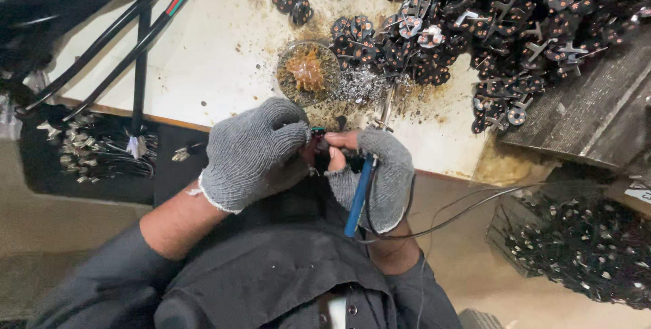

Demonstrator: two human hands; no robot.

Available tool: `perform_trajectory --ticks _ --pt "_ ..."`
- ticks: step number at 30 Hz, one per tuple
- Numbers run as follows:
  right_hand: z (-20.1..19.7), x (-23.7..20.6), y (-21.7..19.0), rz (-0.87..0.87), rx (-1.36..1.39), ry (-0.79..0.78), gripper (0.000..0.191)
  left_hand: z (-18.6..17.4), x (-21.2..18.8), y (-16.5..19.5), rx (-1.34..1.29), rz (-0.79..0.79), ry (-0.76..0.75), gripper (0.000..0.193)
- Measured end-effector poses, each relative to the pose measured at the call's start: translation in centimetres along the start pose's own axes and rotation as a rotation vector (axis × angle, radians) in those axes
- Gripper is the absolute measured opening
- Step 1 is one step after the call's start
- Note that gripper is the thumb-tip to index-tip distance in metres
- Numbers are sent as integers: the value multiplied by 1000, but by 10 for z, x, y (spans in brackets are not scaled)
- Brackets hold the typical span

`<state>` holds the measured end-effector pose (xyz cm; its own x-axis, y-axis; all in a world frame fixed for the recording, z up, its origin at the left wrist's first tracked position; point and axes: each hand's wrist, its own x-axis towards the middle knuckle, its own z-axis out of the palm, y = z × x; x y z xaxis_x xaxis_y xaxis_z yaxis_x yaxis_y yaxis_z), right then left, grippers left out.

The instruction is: The person solders colored wires onto small black electrical components at a workbench. They hold a component in one hand and a soldering iron in the other, dip wires into a flux container, solder the wire to the component terminals, and set finished pieces aside while taking new components and wires one at a time.

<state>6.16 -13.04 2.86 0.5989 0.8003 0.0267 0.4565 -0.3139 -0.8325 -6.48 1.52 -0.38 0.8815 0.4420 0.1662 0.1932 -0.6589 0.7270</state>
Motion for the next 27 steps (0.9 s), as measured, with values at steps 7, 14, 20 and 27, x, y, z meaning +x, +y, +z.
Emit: perform_trajectory --ticks 7,14,20,27 --pt "-16 -9 6 120 -23 -127 41 -3 3 -10 18 26 -4 23" --pt "-17 -23 15 -119 -164 -68 38 1 5 -15 4 16 -9 25" --pt "-14 -16 34 -311 -176 -76 22 0 7 -15 -2 16 -26 25" --pt "-16 -18 32 -315 -221 -138 19 1 5 -16 12 19 -9 25"
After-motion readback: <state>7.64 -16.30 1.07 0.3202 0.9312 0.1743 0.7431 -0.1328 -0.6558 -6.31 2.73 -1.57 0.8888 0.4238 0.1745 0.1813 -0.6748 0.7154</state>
